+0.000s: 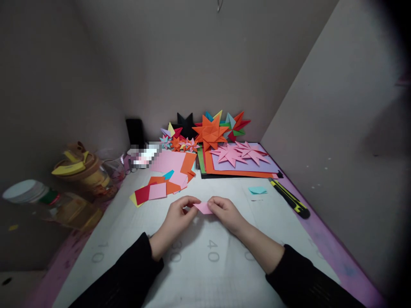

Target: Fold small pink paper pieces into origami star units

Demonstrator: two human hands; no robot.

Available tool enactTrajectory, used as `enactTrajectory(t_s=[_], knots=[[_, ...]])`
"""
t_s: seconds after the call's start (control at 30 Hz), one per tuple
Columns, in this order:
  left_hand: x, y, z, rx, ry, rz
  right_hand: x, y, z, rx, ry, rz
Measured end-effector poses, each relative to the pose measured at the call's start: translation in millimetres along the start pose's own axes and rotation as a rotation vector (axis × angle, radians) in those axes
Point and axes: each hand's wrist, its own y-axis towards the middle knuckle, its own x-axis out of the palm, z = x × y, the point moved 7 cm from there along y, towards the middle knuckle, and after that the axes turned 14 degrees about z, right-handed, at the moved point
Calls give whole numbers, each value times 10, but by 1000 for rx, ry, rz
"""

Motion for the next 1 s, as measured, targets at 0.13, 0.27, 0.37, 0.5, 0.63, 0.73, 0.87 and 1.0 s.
enactTrajectory(t_s=[0.13, 0.27, 0.37, 0.5, 0.63, 0.73, 0.87, 1.0], knots=[[-13, 16, 1, 12, 4, 19, 7, -30, -76, -93, 107, -9], [-10, 16, 27, 29, 40, 27, 21, -50, -54, -96, 27, 40], [9, -14, 64, 49, 50, 12, 25, -57, -78, -106, -51, 83], [23, -45, 82, 36, 20, -17, -1, -67, -145, -159, -94, 106], [67, -35, -38, -148, -126, -75, -99, -85, -269, -356, -116, 191], [125, -31, -96, -278, -317, -129, -124, -125, -361, -535, -118, 206], [119, -10, -114, -337, -431, -104, -128, -164, -393, -625, -182, 229], [97, 0, -139, -380, -495, -50, -136, -172, -380, -584, -197, 258]])
